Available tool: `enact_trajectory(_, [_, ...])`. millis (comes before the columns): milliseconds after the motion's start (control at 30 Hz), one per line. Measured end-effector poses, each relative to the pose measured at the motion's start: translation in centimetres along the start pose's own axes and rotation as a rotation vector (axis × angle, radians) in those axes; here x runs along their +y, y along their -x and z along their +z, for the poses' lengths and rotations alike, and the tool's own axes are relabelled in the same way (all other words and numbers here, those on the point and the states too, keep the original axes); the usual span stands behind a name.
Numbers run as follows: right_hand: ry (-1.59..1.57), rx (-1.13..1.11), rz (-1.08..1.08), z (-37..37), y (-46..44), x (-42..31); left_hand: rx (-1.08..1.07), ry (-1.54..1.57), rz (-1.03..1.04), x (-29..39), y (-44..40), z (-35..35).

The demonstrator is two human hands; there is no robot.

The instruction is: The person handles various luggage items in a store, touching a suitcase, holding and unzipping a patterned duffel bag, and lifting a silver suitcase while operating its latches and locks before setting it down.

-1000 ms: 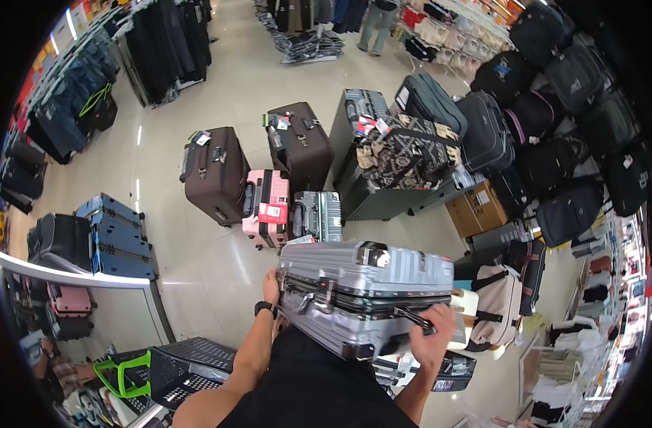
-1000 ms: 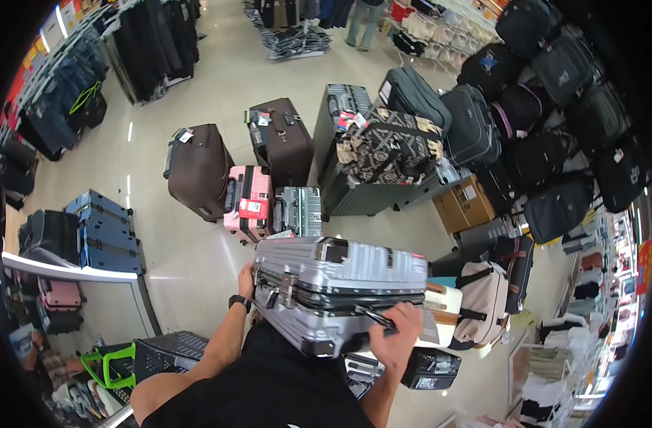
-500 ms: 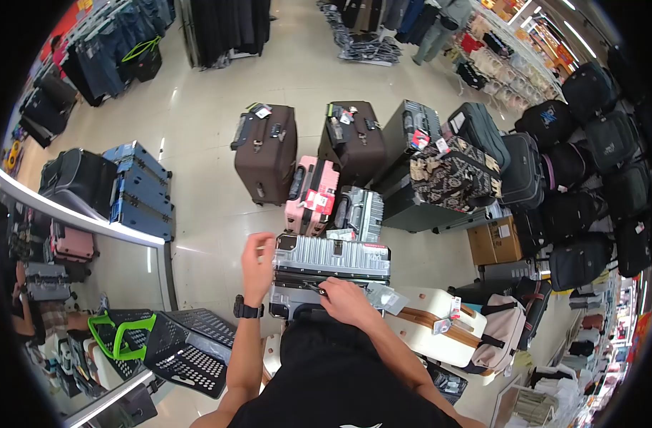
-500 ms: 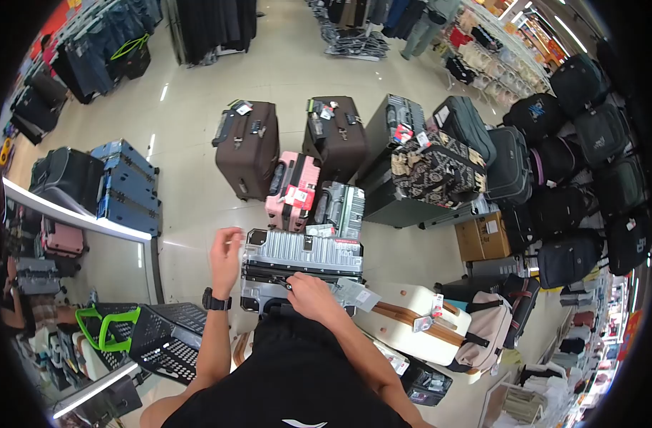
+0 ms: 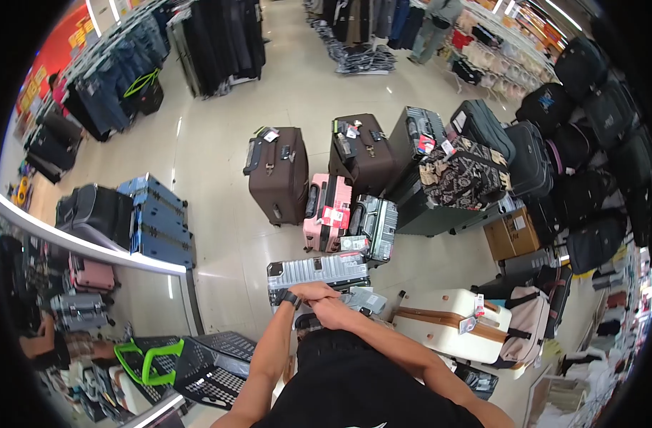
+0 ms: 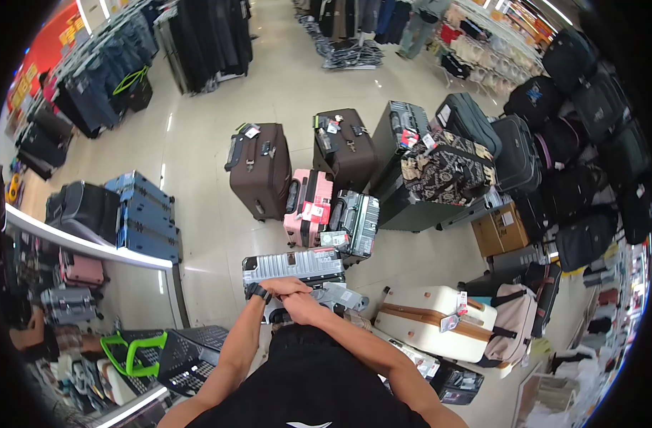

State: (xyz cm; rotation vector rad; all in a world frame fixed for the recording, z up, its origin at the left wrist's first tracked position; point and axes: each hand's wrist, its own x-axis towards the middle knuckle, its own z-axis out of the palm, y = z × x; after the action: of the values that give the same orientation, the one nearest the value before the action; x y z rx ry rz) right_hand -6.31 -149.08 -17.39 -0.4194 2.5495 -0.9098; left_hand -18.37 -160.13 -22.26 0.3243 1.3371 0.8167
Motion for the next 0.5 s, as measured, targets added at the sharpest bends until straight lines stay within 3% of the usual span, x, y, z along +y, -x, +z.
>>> enact_trajectory(133, [-0.133, 0.054, -0.073, 5.1, -1.5, 3.7, 0.023, -0.056, -0.004, -4.0, -4.0, -1.7])
enact_trajectory(200, [-0.105, 0.047, -0.089, 2.8, -0.1, 2.0, 0.093, -0.434, -0.013, -8.8, -7.0, -3.9])
enact_trajectory(267, [-0.377, 0.021, -0.052, 1.1, 1.4, 1.4, 0.076, -0.852, -0.074, -15.8, -11.8, -6.9])
enact_trajectory(333, [-0.377, 0.073, 0.040, 0.7, 2.5, 4.1, 0.285, -0.577, -0.223, -14.9, -6.9, -4.9])
enact_trajectory(500, [-0.414, 0.304, 0.513, 2.2, 9.9, 11.8, 0.425, -0.560, -0.245, -18.9, -4.6, -7.0])
